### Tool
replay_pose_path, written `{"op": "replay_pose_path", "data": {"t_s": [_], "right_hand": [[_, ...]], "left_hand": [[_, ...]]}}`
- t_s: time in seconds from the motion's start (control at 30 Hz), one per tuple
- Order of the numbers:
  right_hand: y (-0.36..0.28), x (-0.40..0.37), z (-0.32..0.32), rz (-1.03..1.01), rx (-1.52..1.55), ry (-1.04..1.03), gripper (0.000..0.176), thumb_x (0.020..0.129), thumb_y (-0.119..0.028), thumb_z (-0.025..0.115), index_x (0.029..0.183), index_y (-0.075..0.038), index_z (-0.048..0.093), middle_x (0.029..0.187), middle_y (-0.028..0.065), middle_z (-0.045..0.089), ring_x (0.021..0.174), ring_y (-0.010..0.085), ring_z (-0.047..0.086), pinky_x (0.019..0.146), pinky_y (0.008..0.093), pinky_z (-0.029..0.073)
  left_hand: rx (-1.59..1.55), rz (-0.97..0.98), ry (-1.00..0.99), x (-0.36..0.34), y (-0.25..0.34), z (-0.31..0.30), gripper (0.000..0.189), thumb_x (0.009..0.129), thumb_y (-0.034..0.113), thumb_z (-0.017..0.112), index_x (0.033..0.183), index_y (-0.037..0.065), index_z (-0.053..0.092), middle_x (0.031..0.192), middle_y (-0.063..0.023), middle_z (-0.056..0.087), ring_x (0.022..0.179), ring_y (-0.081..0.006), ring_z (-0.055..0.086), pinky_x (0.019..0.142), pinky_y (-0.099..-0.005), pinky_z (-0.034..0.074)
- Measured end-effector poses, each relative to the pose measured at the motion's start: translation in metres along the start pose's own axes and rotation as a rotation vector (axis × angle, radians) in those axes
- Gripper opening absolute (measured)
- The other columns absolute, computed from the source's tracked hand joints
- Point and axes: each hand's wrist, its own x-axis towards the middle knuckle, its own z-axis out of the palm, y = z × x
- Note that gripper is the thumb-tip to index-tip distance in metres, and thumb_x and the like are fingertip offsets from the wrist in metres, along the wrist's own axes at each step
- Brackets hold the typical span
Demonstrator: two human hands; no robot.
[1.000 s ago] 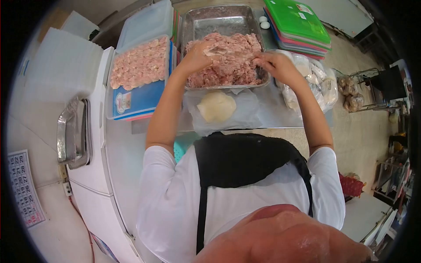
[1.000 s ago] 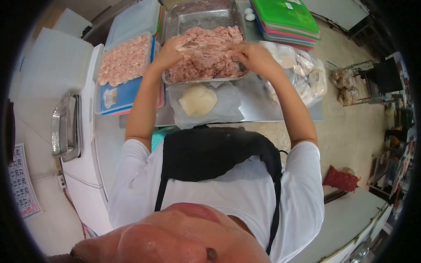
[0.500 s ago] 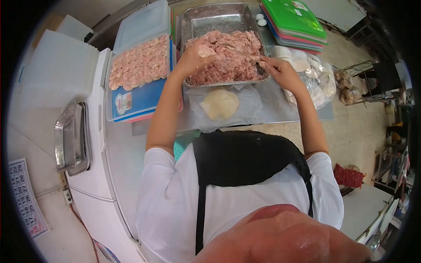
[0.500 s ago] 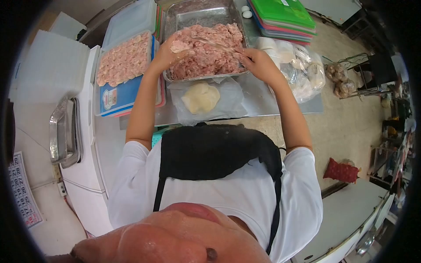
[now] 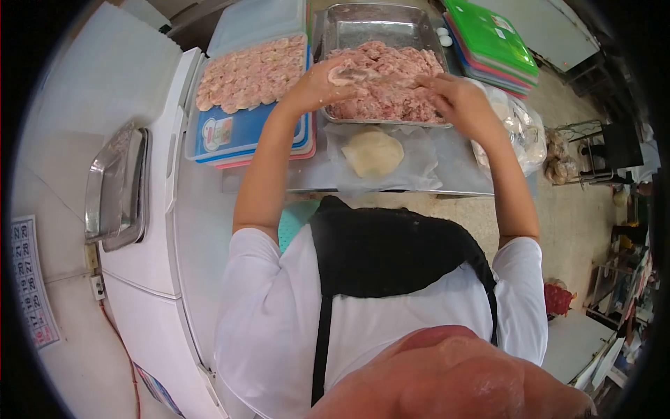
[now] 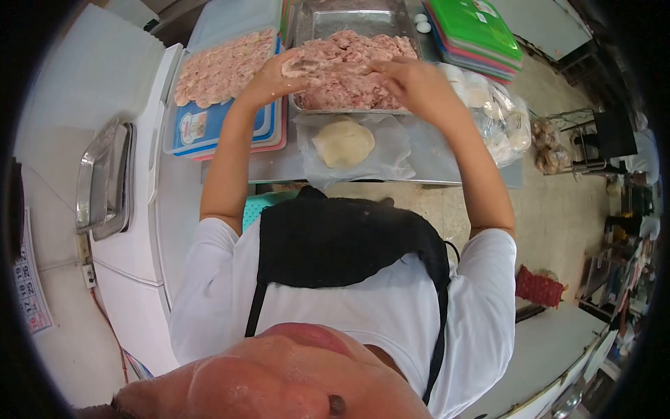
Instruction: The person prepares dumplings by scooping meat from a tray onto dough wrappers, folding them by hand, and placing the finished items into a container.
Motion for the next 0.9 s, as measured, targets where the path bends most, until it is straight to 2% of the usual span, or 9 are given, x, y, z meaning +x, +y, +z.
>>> {"op": "replay_pose_path", "data": {"t_s": [0.13,0.23,0.33,0.4,0.53,0.57,0.67,0.77,0.9], "right_hand": [[-0.022,0.006,0.023,-0.095,0.17,0.04,0.03,0.088,-0.014,0.052,0.116,-0.008,0.059,0.108,0.0162,0.062,0.094,0.0365,0.059,0.08,0.0415,0.048],[-0.04,0.011,0.059,-0.033,0.185,-0.029,0.031,0.089,-0.012,0.052,0.118,-0.002,0.057,0.116,0.0193,0.059,0.107,0.0338,0.057,0.09,0.0373,0.044],[-0.035,0.014,0.067,0.034,0.312,-0.035,0.032,0.092,-0.014,0.051,0.12,0.001,0.055,0.12,0.0163,0.059,0.111,0.0259,0.055,0.094,0.0322,0.041],[-0.023,0.008,0.069,0.181,0.427,-0.033,0.033,0.093,-0.017,0.051,0.121,0.001,0.055,0.121,0.0141,0.059,0.112,0.0212,0.054,0.094,0.0299,0.04],[-0.01,-0.011,0.07,0.22,0.428,0.139,0.033,0.094,-0.02,0.052,0.12,0.0,0.057,0.113,0.0109,0.063,0.098,0.0156,0.057,0.086,0.0275,0.044],[-0.009,-0.015,0.072,0.257,0.469,0.164,0.032,0.095,-0.02,0.051,0.119,0.0,0.058,0.096,0.0045,0.064,0.079,0.0109,0.056,0.071,0.0238,0.046],[0.009,-0.035,0.077,0.499,0.652,0.092,0.031,0.095,-0.022,0.052,0.116,-0.001,0.06,0.079,-0.0034,0.057,0.062,0.0046,0.045,0.056,0.0198,0.038],[-0.008,-0.04,0.068,0.549,0.608,0.102,0.03,0.095,-0.023,0.052,0.114,-0.002,0.061,0.071,-0.0071,0.049,0.056,0.0017,0.034,0.049,0.0188,0.028],[0.004,-0.046,0.063,0.546,0.535,0.107,0.032,0.096,-0.026,0.051,0.114,-0.001,0.06,0.073,-0.0056,0.051,0.06,0.0051,0.041,0.053,0.022,0.035]], "left_hand": [[-0.178,-0.197,-0.067,-0.019,0.001,-0.021,0.053,0.073,0.028,0.078,0.116,0.003,0.058,0.091,-0.0082,0.066,0.065,-0.0112,0.059,0.058,-0.0266,0.048],[-0.276,-0.302,-0.064,-0.037,-0.002,-0.039,0.054,0.069,0.036,0.078,0.104,-0.001,0.061,0.095,-0.0142,0.066,0.088,-0.0225,0.061,0.079,-0.0348,0.048],[0.101,-0.159,0.1,-0.066,-0.015,-0.072,0.054,0.068,0.037,0.078,0.102,-0.001,0.061,0.092,-0.0134,0.065,0.08,-0.0201,0.062,0.073,-0.0324,0.049],[-0.014,-0.3,0.159,-0.09,-0.047,-0.099,0.056,0.067,0.035,0.077,0.105,-0.002,0.061,0.091,-0.0152,0.065,0.075,-0.0232,0.062,0.07,-0.0333,0.049],[0.392,-0.523,0.239,-0.137,-0.078,-0.158,0.061,0.068,0.029,0.077,0.115,-0.002,0.056,0.101,-0.0184,0.063,0.088,-0.0301,0.062,0.081,-0.0367,0.047],[0.508,-0.546,0.216,-0.143,-0.079,-0.166,0.064,0.068,0.028,0.077,0.119,-0.002,0.054,0.106,-0.0193,0.063,0.095,-0.0331,0.061,0.087,-0.0384,0.047],[0.625,-0.399,0.305,-0.15,-0.12,-0.168,0.054,0.07,0.023,0.072,0.115,0.001,0.053,0.095,-0.0248,0.063,0.086,-0.0373,0.063,0.077,-0.0419,0.049],[0.551,-0.479,0.3,-0.143,-0.133,-0.16,0.057,0.073,0.023,0.07,0.12,0.003,0.047,0.1,-0.0259,0.063,0.095,-0.0419,0.06,0.08,-0.0463,0.047],[0.619,-0.634,0.302,-0.125,-0.143,-0.152,0.064,0.073,0.021,0.07,0.13,0.01,0.044,0.107,-0.0229,0.062,0.098,-0.0396,0.06,0.085,-0.0433,0.047]]}}
